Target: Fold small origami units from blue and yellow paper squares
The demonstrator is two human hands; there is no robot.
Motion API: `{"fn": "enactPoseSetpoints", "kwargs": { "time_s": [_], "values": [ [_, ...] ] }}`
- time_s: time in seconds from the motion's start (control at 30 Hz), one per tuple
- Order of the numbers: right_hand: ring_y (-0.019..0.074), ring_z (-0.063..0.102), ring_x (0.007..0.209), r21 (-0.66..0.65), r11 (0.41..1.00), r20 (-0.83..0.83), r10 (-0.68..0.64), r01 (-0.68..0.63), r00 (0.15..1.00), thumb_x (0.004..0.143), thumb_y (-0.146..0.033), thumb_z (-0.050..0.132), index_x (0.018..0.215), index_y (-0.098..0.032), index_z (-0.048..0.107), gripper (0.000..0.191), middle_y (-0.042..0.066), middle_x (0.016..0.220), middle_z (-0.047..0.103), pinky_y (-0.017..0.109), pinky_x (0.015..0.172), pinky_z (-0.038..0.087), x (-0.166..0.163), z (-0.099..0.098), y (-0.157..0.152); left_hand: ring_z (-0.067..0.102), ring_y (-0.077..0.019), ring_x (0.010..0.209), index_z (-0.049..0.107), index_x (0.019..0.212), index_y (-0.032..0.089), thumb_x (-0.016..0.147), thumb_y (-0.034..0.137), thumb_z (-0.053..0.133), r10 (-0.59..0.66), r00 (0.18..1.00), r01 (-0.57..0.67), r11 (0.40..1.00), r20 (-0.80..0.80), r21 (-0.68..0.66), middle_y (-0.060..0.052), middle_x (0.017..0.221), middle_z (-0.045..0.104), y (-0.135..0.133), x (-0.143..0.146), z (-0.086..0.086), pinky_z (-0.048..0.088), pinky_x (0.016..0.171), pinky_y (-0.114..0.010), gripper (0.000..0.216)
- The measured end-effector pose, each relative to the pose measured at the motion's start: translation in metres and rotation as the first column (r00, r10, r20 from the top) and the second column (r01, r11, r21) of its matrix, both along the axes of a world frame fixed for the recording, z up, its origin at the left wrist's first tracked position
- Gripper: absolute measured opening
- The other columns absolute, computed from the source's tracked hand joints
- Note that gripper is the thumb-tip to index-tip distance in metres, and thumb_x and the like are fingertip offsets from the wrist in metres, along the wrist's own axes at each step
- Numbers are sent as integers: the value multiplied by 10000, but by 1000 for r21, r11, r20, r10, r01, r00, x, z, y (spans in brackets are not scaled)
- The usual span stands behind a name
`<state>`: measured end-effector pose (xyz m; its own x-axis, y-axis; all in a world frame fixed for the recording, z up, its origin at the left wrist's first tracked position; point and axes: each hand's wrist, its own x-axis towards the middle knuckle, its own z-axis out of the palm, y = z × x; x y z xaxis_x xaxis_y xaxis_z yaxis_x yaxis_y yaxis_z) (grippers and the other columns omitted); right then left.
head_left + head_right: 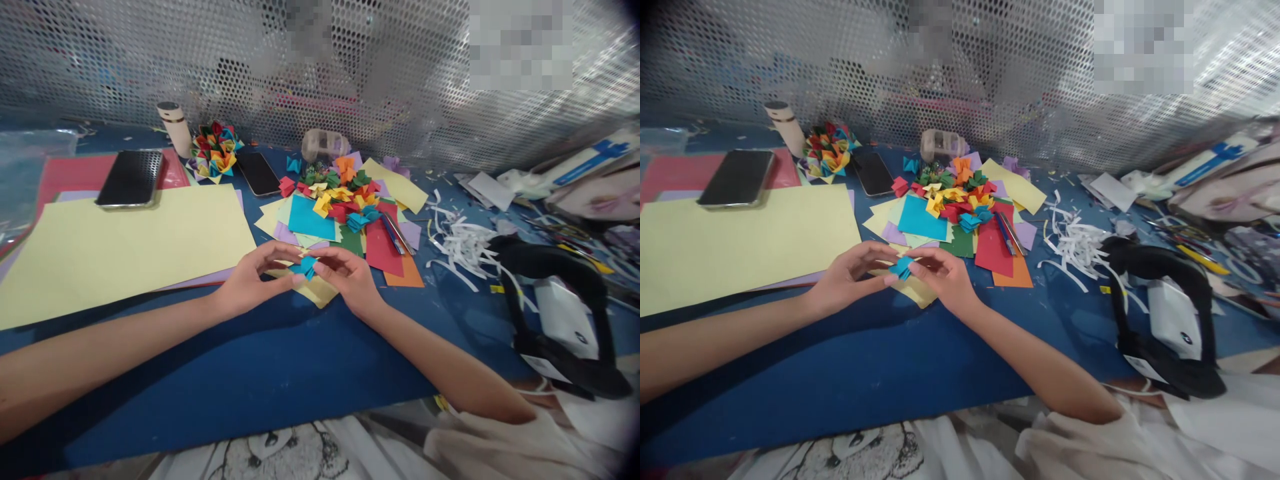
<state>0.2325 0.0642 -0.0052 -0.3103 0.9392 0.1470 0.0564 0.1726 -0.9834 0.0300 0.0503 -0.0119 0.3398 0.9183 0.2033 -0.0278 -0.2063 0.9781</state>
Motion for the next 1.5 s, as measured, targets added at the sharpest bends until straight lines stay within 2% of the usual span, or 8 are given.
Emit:
{"fn": "enactPoseSetpoints", "kwargs": {
  "time_s": [0.17,0.4,0.53,0.7,0.9,1.2,1.33,1.5],
  "values": [
    [168,663,905,-14,999,-84,-49,48,995,773,-400,760,950,-255,718,232,28,995,709,316,816,563,4,-7,3,587,-213,1117,587,1136,220,795,244,741,53,996,-42,988,-68,150,-77,1192,621,-2,0,-3,482,969,-374,376],
    [175,672,942,7,1000,-85,8,-7,996,794,-361,749,965,-251,699,210,35,1021,714,344,874,554,4,-5,1,621,-173,897,569,980,185,718,253,805,9,995,0,996,101,-85,-50,993,620,2,1,-3,555,722,-283,359],
    [176,670,921,36,999,-16,-3,4,1000,792,-387,743,950,-245,686,220,45,1033,705,347,852,565,1,-2,0,619,-164,874,570,941,181,717,266,800,9,992,11,987,125,-158,-36,947,610,4,1,-1,554,696,-261,332],
    [154,647,882,104,994,-43,-36,40,998,796,-361,738,869,-232,651,172,32,983,662,310,794,568,-1,-1,0,629,-148,920,553,933,182,720,211,786,-50,989,71,987,141,-142,-68,1177,582,5,0,2,558,755,-259,317],
    [126,624,769,86,995,-45,-54,58,998,787,-366,741,828,-228,641,176,19,924,625,282,698,569,-2,0,0,633,-139,899,555,955,180,743,180,761,-63,986,86,986,154,-146,-53,1111,593,4,0,1,549,754,-252,295],
    [154,623,858,190,980,10,-67,64,998,812,-349,719,799,-220,650,147,45,960,589,289,708,564,-3,-2,-4,607,-140,912,543,978,200,770,192,727,-51,990,65,992,133,-106,-48,1134,565,4,0,-1,540,780,-268,278],
    [139,627,813,152,987,-18,-56,58,998,810,-350,714,796,-218,642,151,35,945,590,282,697,567,-5,-2,-4,595,-135,921,552,968,199,766,156,714,-35,987,51,994,155,-98,-38,1120,570,6,1,-3,536,766,-250,263],
    [127,628,777,90,989,-46,-112,116,993,776,-322,749,846,-222,623,175,11,901,614,279,707,549,-6,-2,-2,599,-87,746,546,960,188,765,171,720,-20,988,43,988,156,-151,-31,1123,578,6,1,0,536,694,-245,262]
  ]
}}
